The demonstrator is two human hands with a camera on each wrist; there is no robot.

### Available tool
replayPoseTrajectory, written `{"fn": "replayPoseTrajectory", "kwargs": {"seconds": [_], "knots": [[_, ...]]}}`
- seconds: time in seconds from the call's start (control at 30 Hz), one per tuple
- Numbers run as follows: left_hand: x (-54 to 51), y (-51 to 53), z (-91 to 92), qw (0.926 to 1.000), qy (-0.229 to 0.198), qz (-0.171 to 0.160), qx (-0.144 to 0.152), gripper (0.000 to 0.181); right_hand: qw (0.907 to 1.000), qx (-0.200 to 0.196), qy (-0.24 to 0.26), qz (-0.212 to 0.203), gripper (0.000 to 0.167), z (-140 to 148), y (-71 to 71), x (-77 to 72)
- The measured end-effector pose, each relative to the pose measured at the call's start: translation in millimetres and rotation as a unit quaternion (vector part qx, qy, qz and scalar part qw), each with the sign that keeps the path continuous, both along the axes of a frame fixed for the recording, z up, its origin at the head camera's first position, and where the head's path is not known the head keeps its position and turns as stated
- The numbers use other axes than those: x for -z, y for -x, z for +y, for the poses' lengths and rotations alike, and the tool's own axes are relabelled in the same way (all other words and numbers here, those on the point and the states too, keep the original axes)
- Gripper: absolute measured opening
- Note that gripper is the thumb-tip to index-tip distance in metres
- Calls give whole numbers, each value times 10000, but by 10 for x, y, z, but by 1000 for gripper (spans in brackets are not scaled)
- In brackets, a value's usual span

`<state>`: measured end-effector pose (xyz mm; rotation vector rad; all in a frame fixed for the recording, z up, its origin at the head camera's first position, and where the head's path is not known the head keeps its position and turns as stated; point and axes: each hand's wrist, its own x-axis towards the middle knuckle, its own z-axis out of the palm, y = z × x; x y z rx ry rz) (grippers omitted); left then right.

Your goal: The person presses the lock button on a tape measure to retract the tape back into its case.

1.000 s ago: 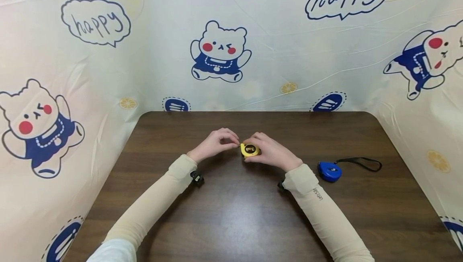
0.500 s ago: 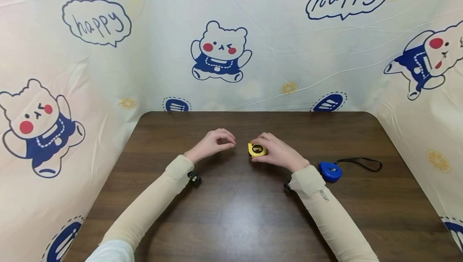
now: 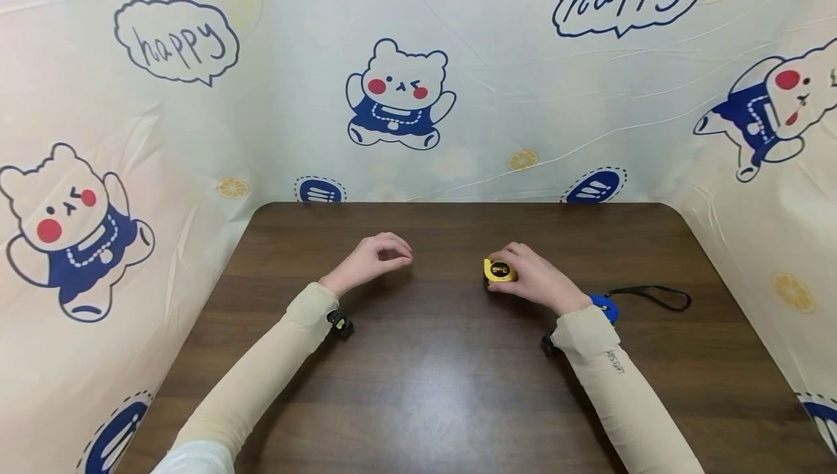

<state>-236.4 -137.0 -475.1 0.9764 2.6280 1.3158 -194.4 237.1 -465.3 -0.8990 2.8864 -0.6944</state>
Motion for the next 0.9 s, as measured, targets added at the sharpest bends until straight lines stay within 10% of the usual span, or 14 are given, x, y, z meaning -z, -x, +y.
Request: {"fn": "replayPoseTrajectory", "kwargs": {"seconds": [0.9], "knots": [[-177, -312, -1070, 9833, 1481, 205, -1036, 34, 9984, 264, -497, 29, 55, 315, -41, 95]]}}
